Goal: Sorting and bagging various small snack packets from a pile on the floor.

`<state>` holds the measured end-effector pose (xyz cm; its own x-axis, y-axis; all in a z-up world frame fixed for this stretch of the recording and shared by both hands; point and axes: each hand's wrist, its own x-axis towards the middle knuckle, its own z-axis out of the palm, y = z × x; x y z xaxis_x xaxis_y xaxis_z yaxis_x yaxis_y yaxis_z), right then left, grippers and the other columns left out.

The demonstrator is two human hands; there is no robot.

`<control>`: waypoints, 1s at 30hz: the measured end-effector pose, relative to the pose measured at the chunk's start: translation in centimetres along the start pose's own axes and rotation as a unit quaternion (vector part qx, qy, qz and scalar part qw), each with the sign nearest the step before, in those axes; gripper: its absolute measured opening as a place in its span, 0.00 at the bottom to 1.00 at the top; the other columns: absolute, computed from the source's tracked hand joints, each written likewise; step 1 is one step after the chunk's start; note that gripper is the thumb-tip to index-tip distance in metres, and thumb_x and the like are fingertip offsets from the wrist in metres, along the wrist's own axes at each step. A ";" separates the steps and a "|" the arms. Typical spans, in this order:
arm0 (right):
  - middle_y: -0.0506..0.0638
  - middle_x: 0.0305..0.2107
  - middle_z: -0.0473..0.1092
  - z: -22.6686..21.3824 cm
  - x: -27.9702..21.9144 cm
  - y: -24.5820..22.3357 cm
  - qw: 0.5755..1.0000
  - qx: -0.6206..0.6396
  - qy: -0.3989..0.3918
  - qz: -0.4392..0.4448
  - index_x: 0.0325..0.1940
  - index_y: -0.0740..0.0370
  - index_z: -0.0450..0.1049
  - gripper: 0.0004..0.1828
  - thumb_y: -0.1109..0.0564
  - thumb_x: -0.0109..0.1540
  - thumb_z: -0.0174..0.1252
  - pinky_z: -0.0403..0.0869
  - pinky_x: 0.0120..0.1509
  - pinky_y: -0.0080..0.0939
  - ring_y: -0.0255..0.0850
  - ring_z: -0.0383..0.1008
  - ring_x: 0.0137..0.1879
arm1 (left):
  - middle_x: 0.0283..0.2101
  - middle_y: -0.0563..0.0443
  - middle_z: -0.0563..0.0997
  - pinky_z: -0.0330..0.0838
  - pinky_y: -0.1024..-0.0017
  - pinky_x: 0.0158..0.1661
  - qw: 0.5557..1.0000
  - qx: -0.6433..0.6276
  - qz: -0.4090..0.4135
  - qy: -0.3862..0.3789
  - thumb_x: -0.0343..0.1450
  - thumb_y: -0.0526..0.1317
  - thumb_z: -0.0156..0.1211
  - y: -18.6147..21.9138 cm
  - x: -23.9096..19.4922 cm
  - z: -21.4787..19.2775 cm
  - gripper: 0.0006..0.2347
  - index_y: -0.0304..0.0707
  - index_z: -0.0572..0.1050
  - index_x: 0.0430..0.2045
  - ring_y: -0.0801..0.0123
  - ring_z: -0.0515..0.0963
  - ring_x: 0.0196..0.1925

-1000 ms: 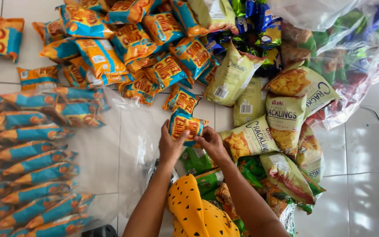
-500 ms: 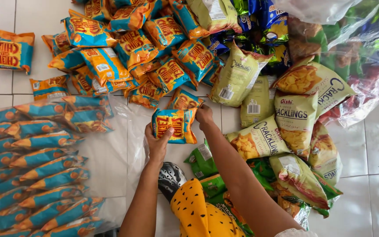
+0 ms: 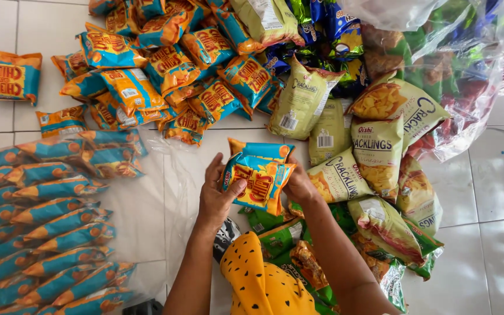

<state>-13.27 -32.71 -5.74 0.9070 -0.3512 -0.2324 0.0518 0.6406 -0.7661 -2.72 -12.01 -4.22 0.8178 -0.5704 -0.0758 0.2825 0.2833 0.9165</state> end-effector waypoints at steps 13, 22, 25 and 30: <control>0.54 0.56 0.72 4.5 -2.5 -8.3 0.998 -0.031 0.058 -0.016 0.68 0.62 0.63 0.22 0.51 0.71 0.49 0.76 0.64 0.46 0.43 0.75 0.59 | 0.54 0.45 0.82 0.76 0.70 0.54 0.962 0.240 0.099 -0.086 0.74 0.37 0.65 16.5 -2.1 0.5 0.19 0.35 0.71 0.60 0.67 0.81 0.54; 0.47 0.50 0.73 11.3 -5.0 -15.9 0.932 -0.353 -0.076 -0.041 0.65 0.62 0.66 0.24 0.45 0.71 0.50 0.74 0.58 0.35 0.31 0.72 0.54 | 0.40 0.43 0.83 0.76 0.59 0.41 0.848 0.496 0.096 -0.164 0.54 0.40 0.80 28.6 -4.2 9.1 0.27 0.36 0.68 0.42 0.50 0.84 0.43; 0.47 0.43 0.73 13.9 -6.2 -16.6 0.889 -0.443 -0.105 -0.043 0.61 0.64 0.71 0.23 0.44 0.71 0.50 0.73 0.49 0.36 0.32 0.70 0.47 | 0.35 0.44 0.81 0.75 0.58 0.41 0.807 0.527 0.149 -0.221 0.55 0.39 0.81 29.1 -4.9 10.6 0.24 0.38 0.69 0.36 0.51 0.83 0.41; 0.48 0.44 0.74 15.6 -7.8 -17.1 0.839 -0.509 -0.186 -0.056 0.61 0.63 0.71 0.23 0.43 0.73 0.46 0.74 0.54 0.38 0.34 0.70 0.49 | 0.36 0.46 0.78 0.73 0.59 0.43 0.786 0.522 0.233 -0.236 0.53 0.36 0.80 29.7 -6.8 11.6 0.24 0.39 0.71 0.39 0.52 0.79 0.42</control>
<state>-14.76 -30.26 18.48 0.9977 -0.0125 -0.0669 -0.0669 -0.3627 -0.9295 -5.72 -8.61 28.11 0.3640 -0.8842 0.2927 -0.7595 -0.0998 0.6428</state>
